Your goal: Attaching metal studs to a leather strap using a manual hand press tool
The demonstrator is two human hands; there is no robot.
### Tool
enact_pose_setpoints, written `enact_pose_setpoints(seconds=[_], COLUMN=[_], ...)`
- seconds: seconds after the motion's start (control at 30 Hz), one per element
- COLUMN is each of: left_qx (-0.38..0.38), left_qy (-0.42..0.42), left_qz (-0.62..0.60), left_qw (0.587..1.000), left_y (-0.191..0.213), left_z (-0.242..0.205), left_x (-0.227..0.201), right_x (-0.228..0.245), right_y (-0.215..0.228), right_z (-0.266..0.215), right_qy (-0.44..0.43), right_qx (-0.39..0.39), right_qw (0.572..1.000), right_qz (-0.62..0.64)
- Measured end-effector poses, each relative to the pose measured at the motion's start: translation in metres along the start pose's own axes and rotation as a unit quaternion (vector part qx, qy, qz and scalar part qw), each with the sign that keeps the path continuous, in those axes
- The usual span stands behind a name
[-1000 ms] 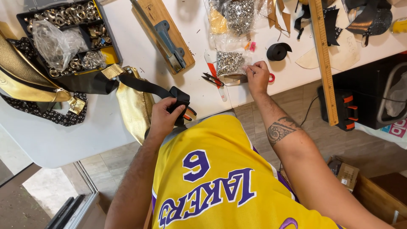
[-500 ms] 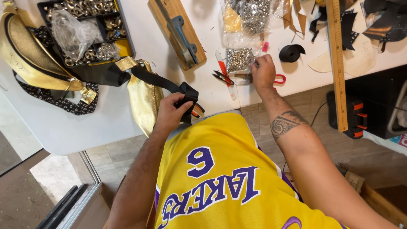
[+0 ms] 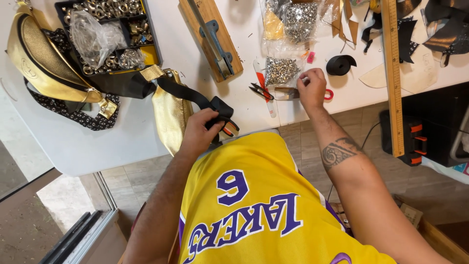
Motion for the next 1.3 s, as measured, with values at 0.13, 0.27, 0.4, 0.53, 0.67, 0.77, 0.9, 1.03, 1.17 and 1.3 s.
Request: enact_pose_setpoints(seconds=[0.13,0.27,0.4,0.53,0.67,0.77,0.9,1.03,1.17,1.3], left_qx=[0.066,0.057,0.023,-0.101,-0.165,-0.195,-0.217,-0.284,-0.306,-0.244], left_qy=[-0.261,-0.424,-0.499,-0.497,-0.467,-0.468,-0.453,-0.416,-0.415,-0.454], left_qz=[0.388,0.513,0.492,0.518,0.520,0.500,0.502,0.523,0.519,0.458], left_qw=[0.881,0.744,0.713,0.689,0.696,0.702,0.704,0.687,0.681,0.724], left_y=[-0.008,-0.013,-0.002,0.017,0.022,0.025,0.023,0.020,0.020,0.019], left_z=[-0.014,-0.039,-0.062,-0.078,-0.085,-0.085,-0.085,-0.087,-0.086,-0.087], left_x=[-0.040,-0.064,-0.098,-0.107,-0.126,-0.134,-0.132,-0.150,-0.150,-0.111], right_x=[0.068,0.239,0.328,0.332,0.324,0.327,0.337,0.348,0.355,0.359], right_y=[0.041,0.048,0.038,0.032,0.025,0.029,0.039,0.049,0.057,0.065], right_z=[-0.017,-0.049,-0.068,-0.073,-0.087,-0.086,-0.086,-0.084,-0.083,-0.081], right_qy=[0.015,0.188,0.242,0.169,0.116,0.117,0.130,0.158,0.184,0.200], right_qx=[-0.073,0.126,0.235,0.309,0.346,0.349,0.350,0.344,0.342,0.334], right_qw=[0.989,0.911,0.831,0.781,0.740,0.731,0.734,0.739,0.746,0.753], right_qz=[0.128,0.346,0.443,0.516,0.565,0.574,0.567,0.557,0.541,0.531])
Point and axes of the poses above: each hand's wrist, its own z-axis towards the middle knuckle, its own y-axis out of the back of the hand, x = y × z, the point moved 5 cm from there along z, towards the middle knuckle, and after that the axes turned 5 degrees about x, right-handed, at the moved point
